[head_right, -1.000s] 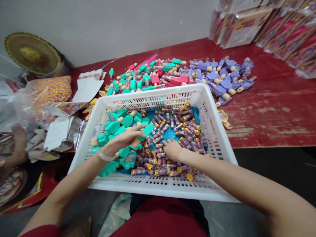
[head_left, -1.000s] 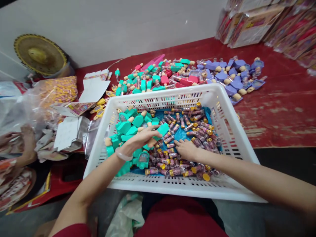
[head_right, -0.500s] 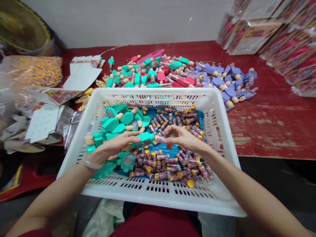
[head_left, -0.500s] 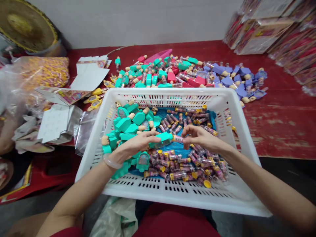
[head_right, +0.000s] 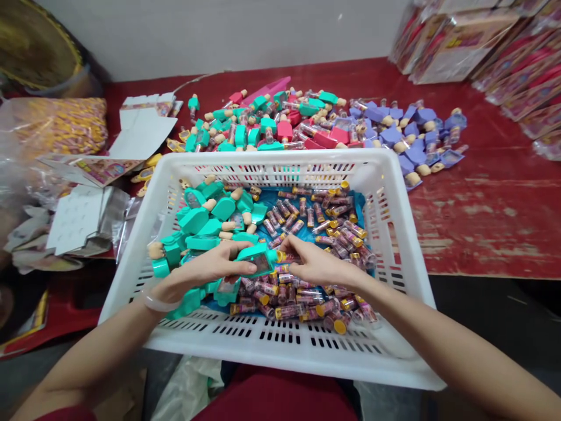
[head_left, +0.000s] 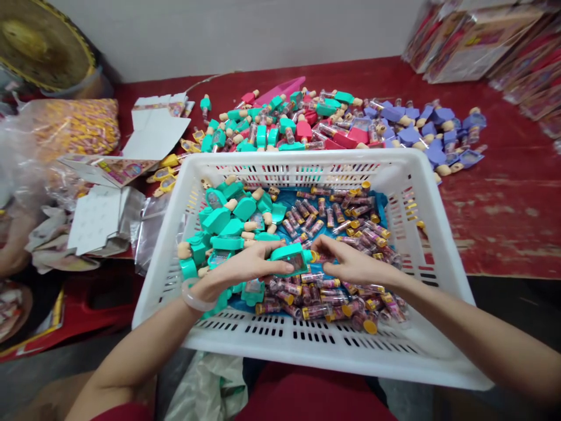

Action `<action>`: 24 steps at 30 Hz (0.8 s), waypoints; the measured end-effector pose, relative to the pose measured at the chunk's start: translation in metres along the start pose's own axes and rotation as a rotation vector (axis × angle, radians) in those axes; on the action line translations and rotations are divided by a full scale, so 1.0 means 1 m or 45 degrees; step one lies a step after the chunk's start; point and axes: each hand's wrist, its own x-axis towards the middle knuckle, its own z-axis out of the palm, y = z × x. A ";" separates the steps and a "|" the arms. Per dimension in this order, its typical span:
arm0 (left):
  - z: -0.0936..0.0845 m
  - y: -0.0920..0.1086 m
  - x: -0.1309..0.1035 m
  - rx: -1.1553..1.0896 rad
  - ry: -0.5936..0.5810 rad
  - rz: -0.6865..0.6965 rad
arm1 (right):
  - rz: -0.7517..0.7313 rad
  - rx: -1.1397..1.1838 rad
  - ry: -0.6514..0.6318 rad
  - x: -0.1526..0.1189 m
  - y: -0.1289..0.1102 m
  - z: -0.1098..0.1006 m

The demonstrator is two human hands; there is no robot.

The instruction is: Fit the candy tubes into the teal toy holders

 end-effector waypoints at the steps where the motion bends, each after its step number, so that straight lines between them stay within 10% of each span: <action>1: 0.000 0.000 0.000 0.048 0.020 0.026 | 0.000 -0.032 0.016 0.000 0.001 0.001; 14: 0.021 -0.013 0.008 0.352 0.124 0.148 | 0.024 -1.102 0.138 0.000 0.021 0.026; 24: 0.026 -0.015 0.008 0.254 0.055 0.043 | -0.175 -1.300 0.177 -0.002 0.024 0.033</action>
